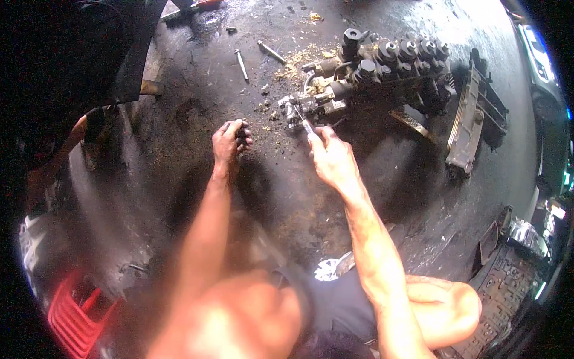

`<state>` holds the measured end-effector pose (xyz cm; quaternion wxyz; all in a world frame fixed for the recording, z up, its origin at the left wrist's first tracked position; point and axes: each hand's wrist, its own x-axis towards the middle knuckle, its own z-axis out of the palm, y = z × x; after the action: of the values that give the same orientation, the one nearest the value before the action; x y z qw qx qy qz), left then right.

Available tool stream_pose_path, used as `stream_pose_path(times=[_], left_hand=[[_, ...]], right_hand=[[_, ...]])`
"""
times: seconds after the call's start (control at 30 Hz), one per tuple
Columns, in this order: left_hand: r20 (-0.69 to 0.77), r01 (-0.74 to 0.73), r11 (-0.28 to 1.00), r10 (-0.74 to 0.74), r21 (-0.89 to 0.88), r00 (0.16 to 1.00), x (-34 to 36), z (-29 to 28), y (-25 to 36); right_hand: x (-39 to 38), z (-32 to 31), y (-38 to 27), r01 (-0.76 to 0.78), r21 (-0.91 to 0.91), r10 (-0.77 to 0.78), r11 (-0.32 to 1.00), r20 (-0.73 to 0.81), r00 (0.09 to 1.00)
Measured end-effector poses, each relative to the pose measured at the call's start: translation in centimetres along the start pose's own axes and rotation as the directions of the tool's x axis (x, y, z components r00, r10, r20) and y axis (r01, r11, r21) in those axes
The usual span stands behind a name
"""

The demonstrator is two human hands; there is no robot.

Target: The person uses a screwdriver and pliers to disassemble a mechanical pump assembly on a concrete floor, removing small components and handling the larger pump housing by hand.

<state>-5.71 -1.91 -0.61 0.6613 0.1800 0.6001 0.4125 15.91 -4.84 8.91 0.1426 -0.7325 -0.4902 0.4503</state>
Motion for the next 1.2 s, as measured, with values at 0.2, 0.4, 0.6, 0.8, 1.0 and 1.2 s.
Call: stream_pose_path(times=[0.2,0.4,0.6,0.8,1.0,1.2], left_hand=[[0.029,-0.014,1.0,0.014,0.015,0.999,0.2,0.5,-0.1],[0.001,-0.006,0.999,0.006,-0.031,1.0,-0.2,0.5,-0.2],[-0.003,-0.018,0.998,0.018,-0.063,1.0,0.2,0.3,-0.2],[-0.041,-0.034,0.998,0.032,-0.062,0.999,0.4,-0.4,-0.3],[-0.024,-0.051,0.992,0.049,-0.117,0.999,1.0,-0.6,-0.6],[-0.033,-0.085,0.995,0.083,-0.061,0.996,0.6,-0.2,-0.8]], right_hand=[[0.2,0.1,0.2,0.083,-0.059,-0.09,0.995,-0.109,0.99],[-1.1,-1.2,-2.8,0.07,0.008,-0.07,0.998,0.193,0.979],[-0.2,-0.6,-3.7,0.109,-0.22,-0.084,0.969,0.119,0.989],[-0.4,0.1,-3.4,0.12,-0.023,-0.122,0.993,-0.161,0.979],[-2.6,0.0,-0.9,0.011,-0.049,-0.016,0.999,-0.103,0.995],[-3.2,-0.4,-3.4,-0.063,-0.151,0.083,0.986,0.128,0.988]])
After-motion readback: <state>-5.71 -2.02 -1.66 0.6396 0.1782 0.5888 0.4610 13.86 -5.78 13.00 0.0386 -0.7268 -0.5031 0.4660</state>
